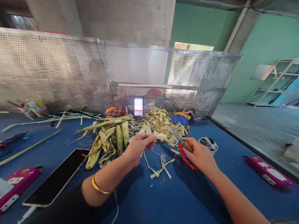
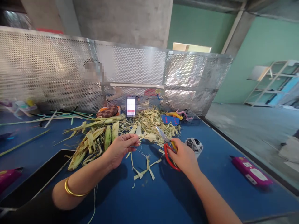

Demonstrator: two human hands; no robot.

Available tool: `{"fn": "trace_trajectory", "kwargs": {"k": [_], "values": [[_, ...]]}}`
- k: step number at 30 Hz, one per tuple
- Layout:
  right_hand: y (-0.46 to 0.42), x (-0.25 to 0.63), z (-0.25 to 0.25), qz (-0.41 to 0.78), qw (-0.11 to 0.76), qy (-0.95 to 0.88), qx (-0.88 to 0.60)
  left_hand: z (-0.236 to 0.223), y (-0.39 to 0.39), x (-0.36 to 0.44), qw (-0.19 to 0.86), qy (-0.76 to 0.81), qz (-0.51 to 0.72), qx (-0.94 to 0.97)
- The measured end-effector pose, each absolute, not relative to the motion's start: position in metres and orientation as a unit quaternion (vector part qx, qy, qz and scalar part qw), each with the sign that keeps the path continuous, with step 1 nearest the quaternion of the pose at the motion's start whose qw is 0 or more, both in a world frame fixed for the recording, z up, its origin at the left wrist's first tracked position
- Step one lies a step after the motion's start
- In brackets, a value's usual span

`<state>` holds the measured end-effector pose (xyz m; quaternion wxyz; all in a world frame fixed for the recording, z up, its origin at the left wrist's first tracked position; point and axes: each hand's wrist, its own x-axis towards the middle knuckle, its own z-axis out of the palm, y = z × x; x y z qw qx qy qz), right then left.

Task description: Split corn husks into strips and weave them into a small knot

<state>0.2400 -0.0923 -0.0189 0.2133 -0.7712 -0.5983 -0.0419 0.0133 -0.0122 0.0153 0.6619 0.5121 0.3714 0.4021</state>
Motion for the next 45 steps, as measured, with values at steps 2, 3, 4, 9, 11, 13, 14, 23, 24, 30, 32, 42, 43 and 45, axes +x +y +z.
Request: {"fn": "trace_trajectory", "kwargs": {"k": [2,3,4,9,11,13,14,23,24,30,32,42,43,45], "values": [[-0.116,0.242,-0.022,0.002,0.243,-0.570,-0.785,0.020,-0.011,0.010,0.657,0.359,0.407,0.523],[-0.129,0.244,-0.026,0.018,0.250,-0.559,-0.791,0.022,-0.011,0.009,0.657,0.356,0.410,0.523],[-0.143,0.244,-0.031,0.033,0.244,-0.553,-0.796,0.024,-0.010,0.008,0.660,0.357,0.406,0.522],[-0.189,0.244,-0.051,-0.001,0.173,-0.577,-0.798,0.028,-0.013,0.010,0.664,0.376,0.393,0.514],[-0.191,0.242,-0.049,-0.033,0.142,-0.600,-0.787,0.027,-0.016,0.012,0.665,0.382,0.382,0.515],[-0.187,0.240,-0.043,-0.049,0.117,-0.625,-0.770,0.026,-0.019,0.014,0.664,0.389,0.374,0.518],[-0.183,0.239,-0.038,-0.045,0.100,-0.637,-0.763,0.025,-0.020,0.015,0.663,0.391,0.372,0.519],[-0.163,0.218,-0.009,0.002,-0.082,-0.631,-0.772,0.019,-0.017,0.013,0.698,0.404,0.359,0.470],[-0.162,0.217,-0.008,-0.002,-0.089,-0.631,-0.770,0.019,-0.016,0.013,0.702,0.406,0.357,0.464],[-0.136,0.235,-0.004,-0.061,-0.060,-0.667,-0.740,0.018,-0.013,0.013,0.723,0.395,0.313,0.473],[-0.117,0.239,-0.007,-0.135,-0.052,-0.679,-0.720,0.018,-0.014,0.013,0.721,0.390,0.312,0.480],[-0.091,0.240,-0.011,-0.157,-0.077,-0.681,-0.711,0.029,-0.020,0.014,0.695,0.378,0.301,0.533],[-0.095,0.241,-0.010,-0.156,-0.069,-0.684,-0.709,0.030,-0.020,0.016,0.693,0.379,0.297,0.537],[-0.104,0.241,-0.008,-0.157,-0.046,-0.696,-0.699,0.034,-0.020,0.022,0.689,0.378,0.286,0.548]]}}
